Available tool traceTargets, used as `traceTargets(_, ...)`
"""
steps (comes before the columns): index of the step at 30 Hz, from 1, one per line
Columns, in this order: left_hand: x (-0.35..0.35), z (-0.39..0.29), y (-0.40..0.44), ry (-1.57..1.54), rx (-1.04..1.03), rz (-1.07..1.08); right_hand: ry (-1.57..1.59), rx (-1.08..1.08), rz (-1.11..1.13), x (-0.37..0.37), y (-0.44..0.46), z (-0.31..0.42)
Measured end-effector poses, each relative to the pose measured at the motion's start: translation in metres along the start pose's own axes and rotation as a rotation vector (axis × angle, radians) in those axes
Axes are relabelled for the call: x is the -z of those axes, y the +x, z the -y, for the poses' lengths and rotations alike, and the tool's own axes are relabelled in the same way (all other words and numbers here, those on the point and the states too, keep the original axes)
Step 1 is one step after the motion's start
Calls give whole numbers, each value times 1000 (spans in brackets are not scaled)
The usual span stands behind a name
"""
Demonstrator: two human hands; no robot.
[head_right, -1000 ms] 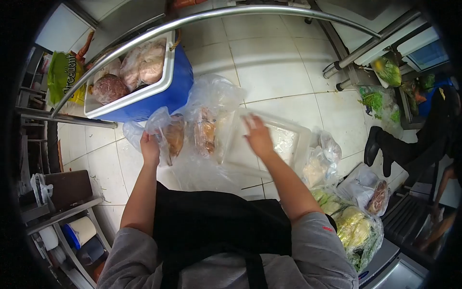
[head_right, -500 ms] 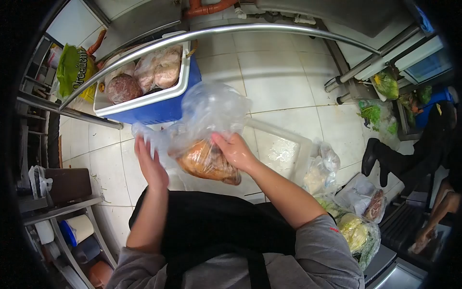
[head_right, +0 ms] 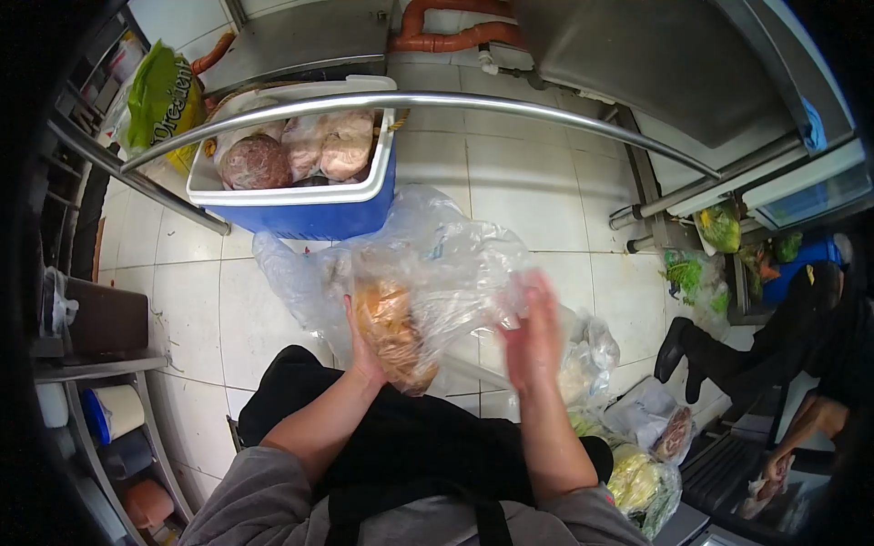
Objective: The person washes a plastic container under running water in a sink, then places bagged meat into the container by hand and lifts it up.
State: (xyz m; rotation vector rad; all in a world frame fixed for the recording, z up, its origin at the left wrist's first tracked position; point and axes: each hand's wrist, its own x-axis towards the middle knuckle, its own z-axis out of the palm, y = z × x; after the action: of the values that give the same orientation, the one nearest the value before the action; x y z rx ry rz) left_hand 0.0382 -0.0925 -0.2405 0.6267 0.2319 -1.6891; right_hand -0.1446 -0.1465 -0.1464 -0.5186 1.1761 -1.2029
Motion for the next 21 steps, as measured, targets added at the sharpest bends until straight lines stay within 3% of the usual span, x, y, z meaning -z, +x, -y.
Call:
traceTargets(2, -1, 1, 1, 31, -1, -55, -480, 703, -55, 13, 6, 17)
traceTargets(4, 10, 5, 7, 42, 40, 3, -1010, 845, 229, -17, -10, 41)
traceTargets(5, 7, 7, 8, 38, 52, 6, -1340, 911, 240, -37, -9, 32)
traceTargets(7, -1, 7, 5, 110, 50, -17, -1698, 665, 351, -62, 16, 14)
traceTargets(8, -1, 8, 5, 111, 52, -13, -1695, 371, 448, -59, 37, 1)
traceTargets(9, 0, 8, 7, 41, 36, 32, -1693, 378, 444, -49, 46, -5)
traceTargets(11, 4, 5, 10, -33, 13, 70, -1147, 302, 460, -30, 62, -12)
traceTargets(12, 9, 4, 11, -150, 82, 159, -1148, 291, 466, -27, 63, -18)
traceTargets(14, 21, 10, 15, -269, 159, 250, -834, 237, 461, -18, 63, -28)
traceTargets(16, 34, 20, 23, -613, 296, 451, -864, 349, 412, -14, 62, -70)
traceTargets(18, 30, 21, 21, -545, 293, 409, -690, 96, 221, -11, 63, -105)
traceTargets(19, 25, 19, 18, -469, 280, 365, -692, 96, 218, -12, 67, -114)
traceTargets(21, 14, 14, 8, -338, 211, 233, -1003, 531, 57, -14, 71, -127)
